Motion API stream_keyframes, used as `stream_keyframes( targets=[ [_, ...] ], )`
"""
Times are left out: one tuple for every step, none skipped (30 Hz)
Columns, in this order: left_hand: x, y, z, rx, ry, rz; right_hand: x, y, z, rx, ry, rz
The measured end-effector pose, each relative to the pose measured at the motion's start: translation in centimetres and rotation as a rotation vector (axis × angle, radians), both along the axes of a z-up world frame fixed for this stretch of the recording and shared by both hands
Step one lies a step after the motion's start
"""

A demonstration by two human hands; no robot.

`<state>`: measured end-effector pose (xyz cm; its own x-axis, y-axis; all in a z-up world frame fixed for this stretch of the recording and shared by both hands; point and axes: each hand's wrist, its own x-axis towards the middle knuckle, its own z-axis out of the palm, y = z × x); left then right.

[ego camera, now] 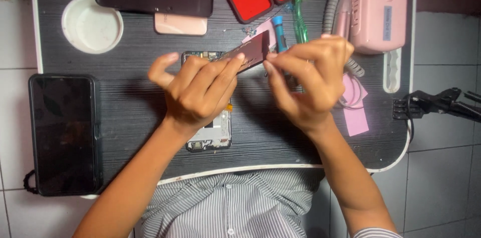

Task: The person works on a disassembled smartphone, using a hot air gun to heat the motherboard and a brush to clean the battery. They then use pliers to remove a small component from the battery and place it on the table.

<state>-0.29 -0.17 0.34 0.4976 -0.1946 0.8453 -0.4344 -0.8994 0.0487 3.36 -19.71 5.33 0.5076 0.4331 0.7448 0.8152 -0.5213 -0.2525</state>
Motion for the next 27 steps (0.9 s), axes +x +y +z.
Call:
stream_keyframes(
  targets=[
    [0.0,-0.1,-0.1,0.001,-0.014,-0.006,0.1,-0.3,-0.4,0.001,-0.014,-0.006],
    [-0.1,-0.1,-0.2,-0.003,-0.028,0.028,0.1,-0.4,-0.7,-0.03,-0.103,-0.036],
    [-0.2,-0.1,-0.3,-0.007,-0.041,0.063,0.1,-0.6,-1.1,-0.061,-0.191,-0.066],
    [-0.2,0.0,-0.3,-0.005,-0.048,0.058,0.6,-1.0,-1.3,-0.059,-0.198,-0.07],
    [-0.2,0.1,-0.3,-0.019,-0.031,0.071,1.1,-1.3,-1.4,-0.025,-0.193,-0.064],
    [-0.4,0.2,-0.3,-0.035,-0.012,0.083,1.5,-1.7,-1.5,0.007,-0.186,-0.057],
    [-0.2,0.3,-0.4,-0.036,-0.018,0.079,1.6,-2.0,-1.1,0.007,-0.191,-0.061],
    [-0.1,0.4,-0.4,-0.12,0.007,0.069,1.7,-2.3,-0.6,0.089,-0.099,-0.136],
    [0.0,0.5,-0.4,-0.204,0.031,0.058,1.8,-2.5,-0.1,0.171,-0.005,-0.209],
    [0.2,0.9,-1.0,-0.207,0.026,0.056,2.8,-3.3,-0.6,0.169,-0.01,-0.21],
    [0.5,1.2,-1.5,-0.409,0.05,-0.028,3.8,-4.1,-1.1,0.263,-0.004,-0.201],
    [0.8,1.6,-2.1,-0.61,0.076,-0.114,4.8,-4.9,-1.6,0.357,0.002,-0.19],
    [0.9,1.7,-2.0,-0.614,0.07,-0.117,4.9,-4.9,-1.7,0.354,-0.004,-0.19],
    [1.1,1.7,-2.0,-0.885,0.153,-0.207,5.0,-4.9,-1.7,0.309,0.005,-0.201],
    [1.3,1.8,-1.9,-1.153,0.238,-0.301,5.2,-4.9,-1.7,0.264,0.015,-0.211],
    [1.3,1.9,-1.8,-1.158,0.231,-0.308,4.9,-4.7,-1.7,0.259,0.006,-0.211],
    [1.3,2.0,-1.7,-1.553,0.37,-0.455,4.7,-4.5,-1.6,0.216,-0.014,-0.192],
    [1.6,2.1,-1.5,-1.942,0.521,-0.614,4.6,-4.3,-1.5,0.172,-0.037,-0.174],
    [1.4,2.6,-0.4,-1.944,0.516,-0.629,4.4,-4.8,-1.2,0.165,-0.048,-0.177],
    [1.3,3.0,0.5,-2.094,0.586,-0.746,4.1,-5.4,-1.0,0.184,-0.066,-0.234],
    [1.2,3.4,1.5,-2.239,0.66,-0.867,3.8,-6.0,-0.9,0.204,-0.085,-0.291],
    [1.2,3.7,1.5,-2.241,0.658,-0.879,2.7,-6.9,-0.5,0.198,-0.093,-0.292],
    [1.2,4.0,1.5,-2.353,0.693,-0.991,1.6,-7.7,-0.2,0.185,-0.062,-0.41],
    [1.2,4.3,1.5,-2.461,0.733,-1.1,0.4,-8.4,0.0,0.175,-0.026,-0.53],
    [1.1,4.3,1.6,-2.462,0.737,-1.108,-0.9,-9.5,0.3,0.171,-0.031,-0.535],
    [1.1,4.3,1.7,-2.425,0.792,-1.118,-2.1,-10.6,0.5,0.086,0.151,-0.476],
    [1.2,4.2,1.8,-2.386,0.847,-1.128,-3.3,-11.7,0.8,-0.002,0.33,-0.412]
  ],
)
